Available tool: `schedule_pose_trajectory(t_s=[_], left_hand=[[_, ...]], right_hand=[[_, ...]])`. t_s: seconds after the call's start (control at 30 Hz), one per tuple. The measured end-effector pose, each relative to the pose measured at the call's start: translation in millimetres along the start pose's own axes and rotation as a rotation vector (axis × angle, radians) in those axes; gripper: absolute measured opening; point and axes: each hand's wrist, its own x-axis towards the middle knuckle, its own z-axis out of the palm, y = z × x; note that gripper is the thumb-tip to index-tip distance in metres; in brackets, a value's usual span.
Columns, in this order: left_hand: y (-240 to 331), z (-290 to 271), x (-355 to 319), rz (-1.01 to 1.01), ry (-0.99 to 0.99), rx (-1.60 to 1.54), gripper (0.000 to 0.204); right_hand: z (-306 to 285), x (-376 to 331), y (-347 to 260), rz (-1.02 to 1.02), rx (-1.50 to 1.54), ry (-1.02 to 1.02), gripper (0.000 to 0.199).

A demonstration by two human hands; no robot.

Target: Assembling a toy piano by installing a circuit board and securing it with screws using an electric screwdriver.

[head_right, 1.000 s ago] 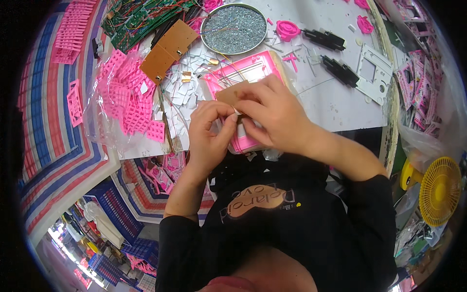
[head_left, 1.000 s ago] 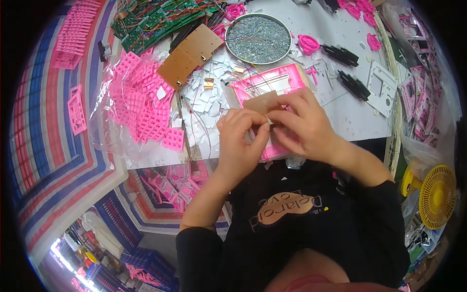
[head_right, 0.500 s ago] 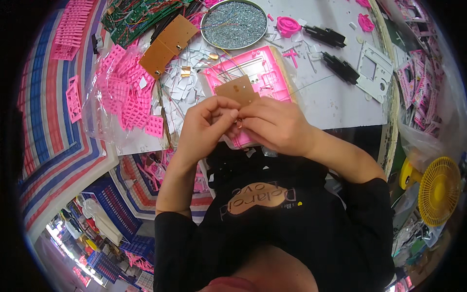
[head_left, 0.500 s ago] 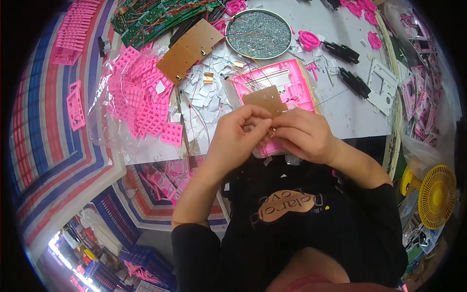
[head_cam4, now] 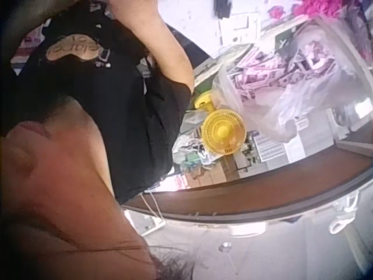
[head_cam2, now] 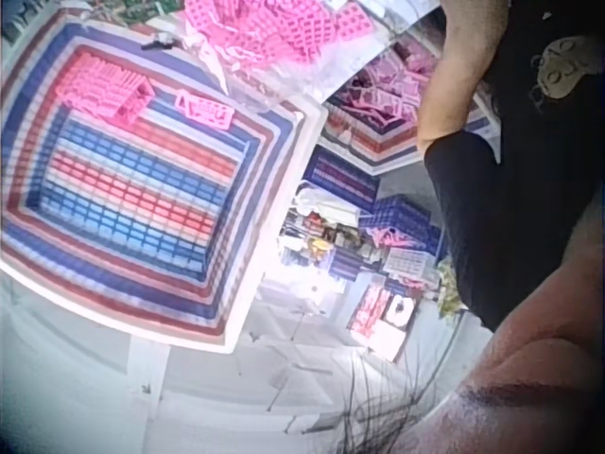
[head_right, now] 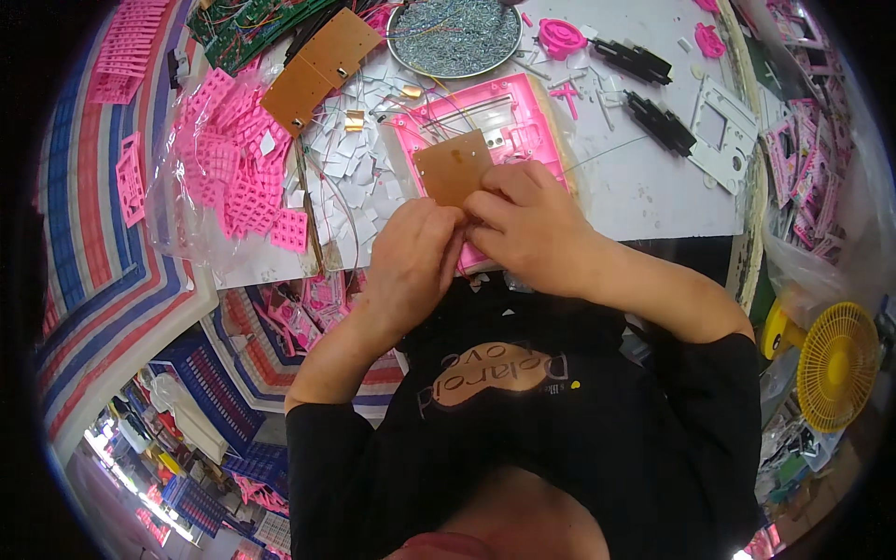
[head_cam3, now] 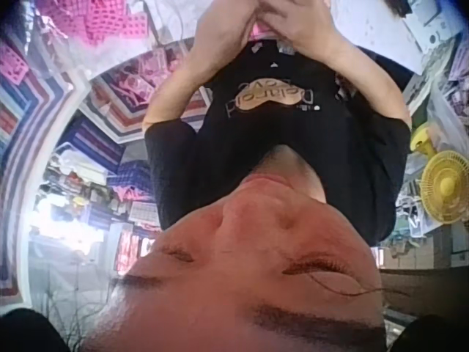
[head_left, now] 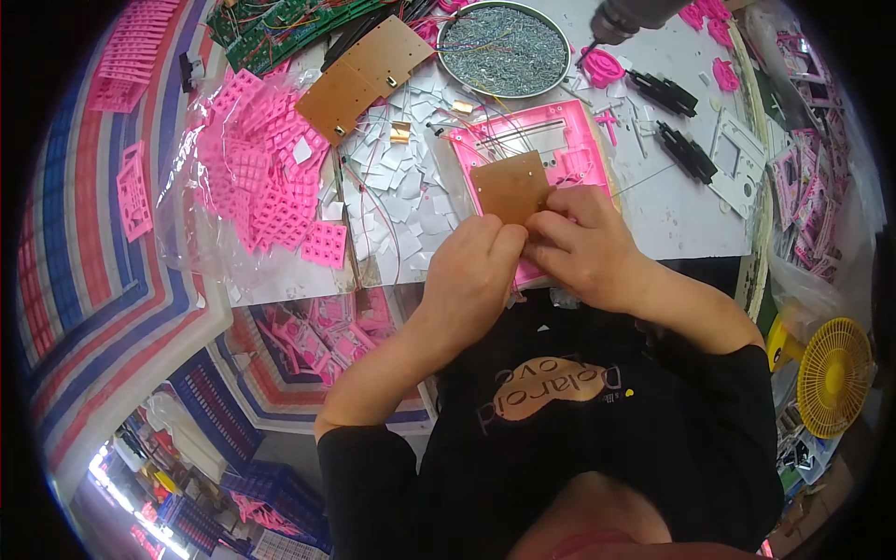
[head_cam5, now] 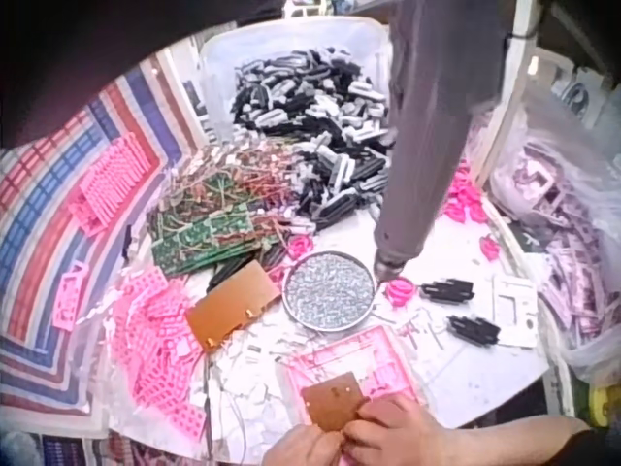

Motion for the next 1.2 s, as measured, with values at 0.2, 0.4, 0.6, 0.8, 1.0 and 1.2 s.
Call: schedule_pose_trajectory(t_s=[0.2,0.4,0.6,0.8,1.0,1.2], left_hand=[[-26.6,-25.8,10.8,-0.386,0.452,-0.133,0.025],[17.3,25.7,-59.0,-0.483,0.214,-0.361,0.074],[30.1,4.6,-56.2,-0.664,-0.044,-0.435,0.068],[-17.2,-40.4,-27.5,-0.769,0.124,-1.577,0.044],[-14.8,-26.9,12.6,-0.558,0.212,-1.176,0.036],[-11.7,-27.7,5.9,-0.357,0.206,-0.563,0.015]], right_hand=[[-26.2,-1.9,-17.3,0.133,-0.051,-0.302,0.038],[-19.3,-7.2,-8.3,0.123,0.1,-0.097,0.039],[-15.9,0.1,-11.6,0.138,0.026,-0.149,0.035],[-13.7,-3.5,-14.9,0.124,-0.011,-0.197,0.038],[-17.0,0.8,-19.0,0.128,-0.011,-0.302,0.055],[-27.5,-3.9,-5.1,0.092,0.162,-0.367,0.056]])
